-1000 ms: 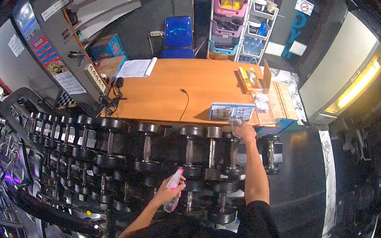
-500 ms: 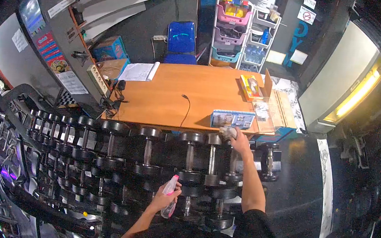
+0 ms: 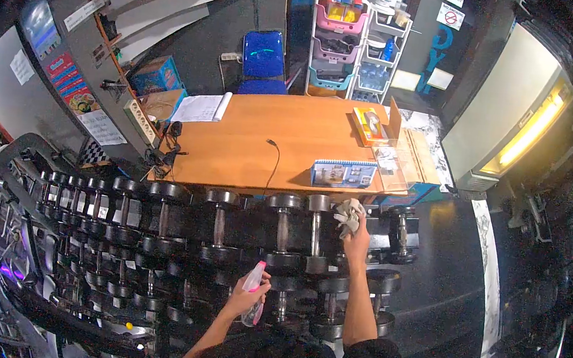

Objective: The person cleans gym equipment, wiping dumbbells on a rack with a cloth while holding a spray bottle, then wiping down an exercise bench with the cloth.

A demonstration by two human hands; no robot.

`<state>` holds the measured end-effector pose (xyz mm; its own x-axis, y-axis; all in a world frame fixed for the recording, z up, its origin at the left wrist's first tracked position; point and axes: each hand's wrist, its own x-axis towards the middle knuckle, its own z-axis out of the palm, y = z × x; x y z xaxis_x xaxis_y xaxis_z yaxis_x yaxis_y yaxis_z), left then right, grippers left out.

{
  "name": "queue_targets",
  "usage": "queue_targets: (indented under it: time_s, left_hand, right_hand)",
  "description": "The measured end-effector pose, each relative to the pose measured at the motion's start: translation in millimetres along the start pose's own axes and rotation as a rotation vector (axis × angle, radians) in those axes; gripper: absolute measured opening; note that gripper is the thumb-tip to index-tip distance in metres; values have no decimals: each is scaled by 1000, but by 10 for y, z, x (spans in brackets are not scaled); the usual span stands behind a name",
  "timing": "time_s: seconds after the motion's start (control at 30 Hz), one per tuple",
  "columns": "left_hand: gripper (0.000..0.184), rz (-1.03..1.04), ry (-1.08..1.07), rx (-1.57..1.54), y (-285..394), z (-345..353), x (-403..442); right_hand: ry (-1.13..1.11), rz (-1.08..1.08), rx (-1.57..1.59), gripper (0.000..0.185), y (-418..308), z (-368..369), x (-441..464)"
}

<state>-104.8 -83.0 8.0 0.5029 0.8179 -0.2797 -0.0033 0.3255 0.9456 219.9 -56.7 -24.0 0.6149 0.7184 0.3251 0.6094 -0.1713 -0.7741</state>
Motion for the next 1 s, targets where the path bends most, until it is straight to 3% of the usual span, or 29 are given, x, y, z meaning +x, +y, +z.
queue_targets:
  time_s: [0.13,0.17,0.2,0.27,0.43,0.6,0.63,0.67,0.8,0.9,0.93,1.0]
  left_hand:
    - [22,-17,8,-9,-13,-14,-61]
    - [22,-10,3,-19,-32,-23,-70]
    - [22,-10,0,-18,-16,-26,-88]
    - [23,-14,-14,13,39,-13,-116]
    - [23,-2,-21,13,27,-5,-152]
    - [23,32,-22,8,-29,-4,-159]
    - [23,27,-19,9,-26,-4,-167]
    - [23,21,-18,10,-23,-3,-171]
    - [23,-6,-3,-17,-39,16,-181]
    - [23,-39,-8,3,-43,28,-190]
    - [23,-30,-17,-11,-62,28,-170]
    - [23,-22,-25,-24,-58,25,-153]
  right_hand:
    - [46,210,-92,37,594,89,-201]
    - [77,232,-82,37,832,110,-221]
    - [44,435,-66,41,842,37,-221]
    - [187,535,-22,45,1294,138,-236]
    - [148,519,44,52,943,128,-11]
    - [101,440,366,48,1293,460,375]
    - [57,505,473,44,602,211,344]
    - [57,505,474,44,607,272,314]
    - [260,382,584,38,486,403,39]
    - [85,265,577,35,323,343,-150]
    - [35,280,625,33,249,349,-179]
    - [-82,565,905,29,478,559,-201]
